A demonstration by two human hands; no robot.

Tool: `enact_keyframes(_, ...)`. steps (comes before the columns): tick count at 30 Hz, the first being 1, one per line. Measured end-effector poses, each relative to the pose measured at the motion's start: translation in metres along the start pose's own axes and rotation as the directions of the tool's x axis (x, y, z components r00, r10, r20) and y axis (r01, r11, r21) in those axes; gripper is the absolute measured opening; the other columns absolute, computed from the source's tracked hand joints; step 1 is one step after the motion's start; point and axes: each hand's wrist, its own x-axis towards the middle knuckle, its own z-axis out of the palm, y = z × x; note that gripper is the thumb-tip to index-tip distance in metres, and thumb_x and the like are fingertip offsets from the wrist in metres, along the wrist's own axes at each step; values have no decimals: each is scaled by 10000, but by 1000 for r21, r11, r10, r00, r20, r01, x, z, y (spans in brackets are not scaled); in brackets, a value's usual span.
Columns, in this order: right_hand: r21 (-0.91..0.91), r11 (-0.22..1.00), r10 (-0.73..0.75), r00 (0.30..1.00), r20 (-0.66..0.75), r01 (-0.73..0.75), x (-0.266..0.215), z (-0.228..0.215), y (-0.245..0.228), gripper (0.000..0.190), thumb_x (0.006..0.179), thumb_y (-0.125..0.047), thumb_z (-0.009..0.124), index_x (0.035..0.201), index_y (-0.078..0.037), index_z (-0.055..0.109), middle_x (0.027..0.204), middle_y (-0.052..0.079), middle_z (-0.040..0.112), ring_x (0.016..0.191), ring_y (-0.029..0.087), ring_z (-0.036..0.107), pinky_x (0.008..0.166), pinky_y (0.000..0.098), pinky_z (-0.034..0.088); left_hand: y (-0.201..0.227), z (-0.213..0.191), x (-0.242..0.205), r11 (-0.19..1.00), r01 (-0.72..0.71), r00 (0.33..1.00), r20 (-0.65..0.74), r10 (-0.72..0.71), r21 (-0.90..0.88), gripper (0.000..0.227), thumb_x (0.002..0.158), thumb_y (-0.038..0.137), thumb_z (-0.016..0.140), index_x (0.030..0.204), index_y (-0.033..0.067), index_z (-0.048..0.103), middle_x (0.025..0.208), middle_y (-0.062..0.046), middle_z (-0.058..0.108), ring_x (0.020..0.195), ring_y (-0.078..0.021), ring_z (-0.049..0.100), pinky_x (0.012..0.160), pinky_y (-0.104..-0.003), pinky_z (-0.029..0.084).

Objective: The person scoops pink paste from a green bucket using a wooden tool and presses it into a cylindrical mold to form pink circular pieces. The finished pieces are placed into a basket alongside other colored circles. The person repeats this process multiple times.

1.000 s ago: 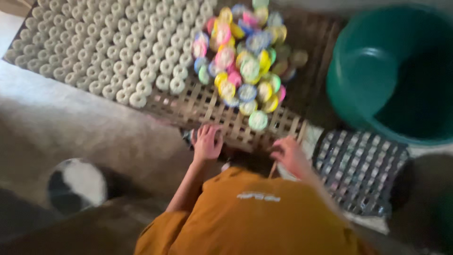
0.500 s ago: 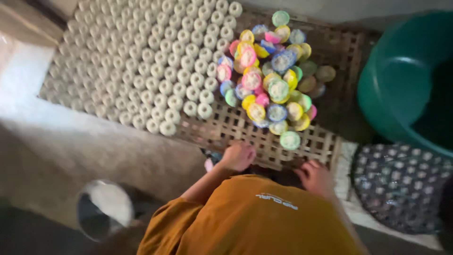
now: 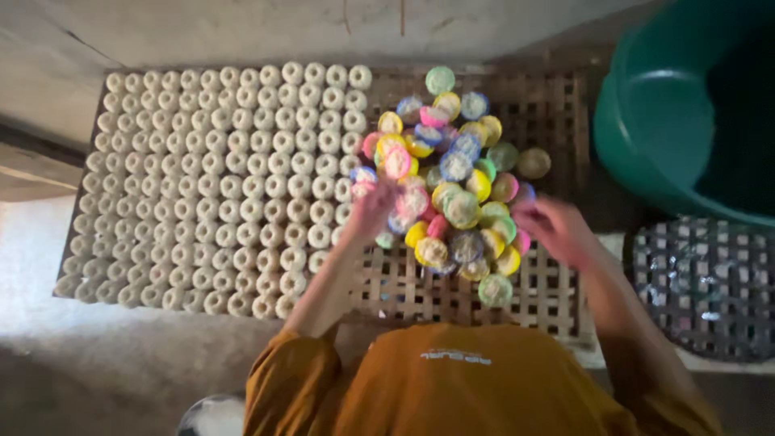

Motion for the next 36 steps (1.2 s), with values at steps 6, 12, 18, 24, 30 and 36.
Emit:
enact_keyframes(6, -321, 939, -206, 948, -242, 122, 194, -11, -39, 176, 968, -176, 697, 1111, -87, 747, 979, 187, 728, 923, 365, 714, 789, 440, 557, 28, 13, 173, 943, -193, 916, -294, 272, 272, 306, 888, 181, 686, 1180, 93, 662, 1137, -109, 700, 1026, -290, 701, 868, -421, 557)
enact_keyframes(12, -541, 840, -61, 982, -181, -48, 237, -3, -54, 153, 813, -217, 732, 900, -93, 749, 933, 186, 729, 882, 381, 705, 806, 472, 567, 69, 49, 238, 848, -141, 930, -225, 290, 511, 469, 937, 276, 678, 1355, 106, 550, 1310, -147, 604, 1243, -404, 559, 1026, -509, 497)
enact_keyframes(18, -138, 986, -113, 988, -105, 98, 213, 12, 25, 287, 729, -143, 751, 972, -9, 677, 887, 190, 704, 798, 304, 676, 707, 427, 543, 115, 69, 248, 766, 76, 985, -169, 43, 639, 707, 788, 431, 715, 1433, 256, 486, 1485, -62, 424, 1368, -390, 397, 988, -647, 401)
enact_keyframes(24, 346, 931, 125, 992, 12, -121, 175, 31, 109, 164, 838, -52, 672, 988, 1, 631, 844, 77, 678, 773, 153, 672, 685, 318, 558, 94, 93, 213, 629, -62, 998, 45, 44, 775, 587, 860, 521, 691, 1355, 230, 571, 1453, -52, 529, 1350, -364, 461, 1066, -564, 444)
enact_keyframes(30, 302, 949, 67, 993, 93, -93, 107, 41, 159, 170, 849, -50, 695, 1010, -47, 638, 897, 76, 682, 821, 137, 651, 730, 312, 550, 47, 110, 150, 716, -282, 937, 345, 61, 638, 486, 783, 357, 715, 1250, 236, 657, 1345, -83, 625, 1249, -354, 571, 980, -492, 510)
enact_keyframes(36, 856, 426, 374, 918, 130, -295, 86, 3, 152, 228, 863, -114, 698, 1047, -133, 565, 952, 41, 668, 737, 162, 655, 575, 296, 531, 42, 107, 127, 688, -279, 835, 523, -170, 670, 527, 772, 324, 758, 1255, 173, 610, 1231, -159, 690, 1149, -361, 655, 971, -471, 531)
